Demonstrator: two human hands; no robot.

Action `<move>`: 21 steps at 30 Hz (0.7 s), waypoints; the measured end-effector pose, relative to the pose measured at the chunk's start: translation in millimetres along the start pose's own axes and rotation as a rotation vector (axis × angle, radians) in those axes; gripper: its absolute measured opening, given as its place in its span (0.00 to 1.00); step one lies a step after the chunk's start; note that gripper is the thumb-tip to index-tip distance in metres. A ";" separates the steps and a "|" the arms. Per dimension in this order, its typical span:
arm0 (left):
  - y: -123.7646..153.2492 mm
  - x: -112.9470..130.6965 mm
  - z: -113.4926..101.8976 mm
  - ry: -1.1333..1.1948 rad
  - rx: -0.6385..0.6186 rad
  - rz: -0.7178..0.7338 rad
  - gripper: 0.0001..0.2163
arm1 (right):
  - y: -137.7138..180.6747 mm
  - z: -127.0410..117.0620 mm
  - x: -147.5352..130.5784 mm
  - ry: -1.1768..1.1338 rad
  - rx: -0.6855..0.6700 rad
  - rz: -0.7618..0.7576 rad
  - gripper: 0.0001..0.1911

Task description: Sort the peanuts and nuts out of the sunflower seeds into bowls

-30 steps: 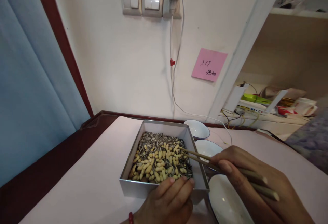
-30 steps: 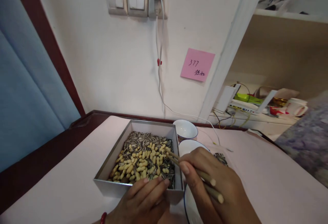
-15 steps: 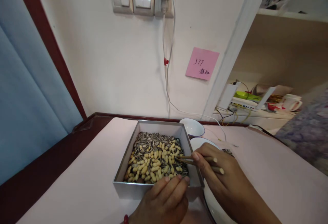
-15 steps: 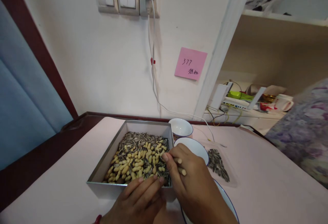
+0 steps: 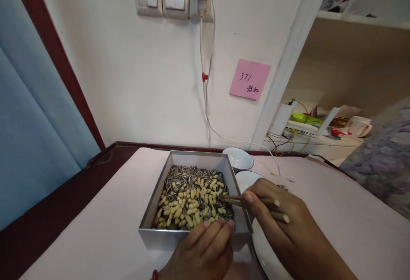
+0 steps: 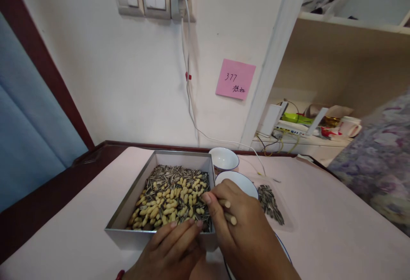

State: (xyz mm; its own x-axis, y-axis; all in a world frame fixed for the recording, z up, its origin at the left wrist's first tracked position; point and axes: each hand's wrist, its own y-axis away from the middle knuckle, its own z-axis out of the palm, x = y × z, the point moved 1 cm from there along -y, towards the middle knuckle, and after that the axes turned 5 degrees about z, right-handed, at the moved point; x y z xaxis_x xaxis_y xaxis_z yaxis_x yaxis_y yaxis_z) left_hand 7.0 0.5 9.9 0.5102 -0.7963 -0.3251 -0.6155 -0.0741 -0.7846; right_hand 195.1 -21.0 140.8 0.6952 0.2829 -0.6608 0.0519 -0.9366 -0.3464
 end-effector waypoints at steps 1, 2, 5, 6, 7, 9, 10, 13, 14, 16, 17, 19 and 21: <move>0.0 -0.2 0.0 0.000 0.000 -0.001 0.08 | -1.2 1.7 0.3 0.005 -0.010 0.009 0.20; 0.0 -0.4 0.1 0.000 0.002 0.002 0.08 | -2.5 3.5 0.9 0.008 -0.016 0.014 0.20; 0.2 -1.4 0.5 -0.009 0.005 0.015 0.09 | -5.8 8.8 3.6 0.024 -0.005 0.014 0.20; 0.3 -1.7 0.6 -0.014 0.004 0.021 0.09 | -6.4 10.5 4.8 0.031 0.004 0.010 0.21; 0.4 -1.9 0.6 -0.016 0.002 0.026 0.09 | -6.9 12.1 5.9 0.041 0.011 0.003 0.21; 0.8 -2.3 0.9 -0.018 -0.004 0.027 0.08 | -7.2 14.6 7.8 0.061 0.022 -0.008 0.22; 1.0 -2.4 1.1 -0.020 0.000 0.031 0.08 | -7.0 15.1 8.3 0.066 0.022 -0.012 0.22; 2.2 -2.4 2.2 -0.023 0.007 0.032 0.07 | -6.1 13.5 7.8 0.052 0.029 -0.014 0.22; 2.6 -2.4 2.5 -0.024 0.009 0.031 0.07 | -5.7 12.3 7.0 0.041 0.032 -0.015 0.22; 3.2 -2.3 2.9 -0.019 0.008 0.032 0.07 | -5.0 10.1 5.3 0.022 0.040 -0.020 0.21; 3.3 -2.3 2.9 -0.017 0.011 0.034 0.07 | -4.9 9.6 4.8 0.017 0.040 -0.019 0.21; 3.3 -2.3 2.4 -0.012 0.013 0.036 0.07 | -5.0 10.6 4.8 0.022 0.030 -0.011 0.21; 2.9 -2.2 1.5 -0.004 0.000 0.030 0.08 | -5.8 13.7 6.4 0.039 0.009 0.005 0.21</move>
State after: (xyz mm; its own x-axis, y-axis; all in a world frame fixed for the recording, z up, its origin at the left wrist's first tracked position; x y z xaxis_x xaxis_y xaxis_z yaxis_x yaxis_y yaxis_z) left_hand 5.0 2.9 7.6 0.4938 -0.7959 -0.3504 -0.6308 -0.0505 -0.7743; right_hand 189.4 -10.9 129.5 0.7228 0.2698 -0.6362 0.0422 -0.9362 -0.3490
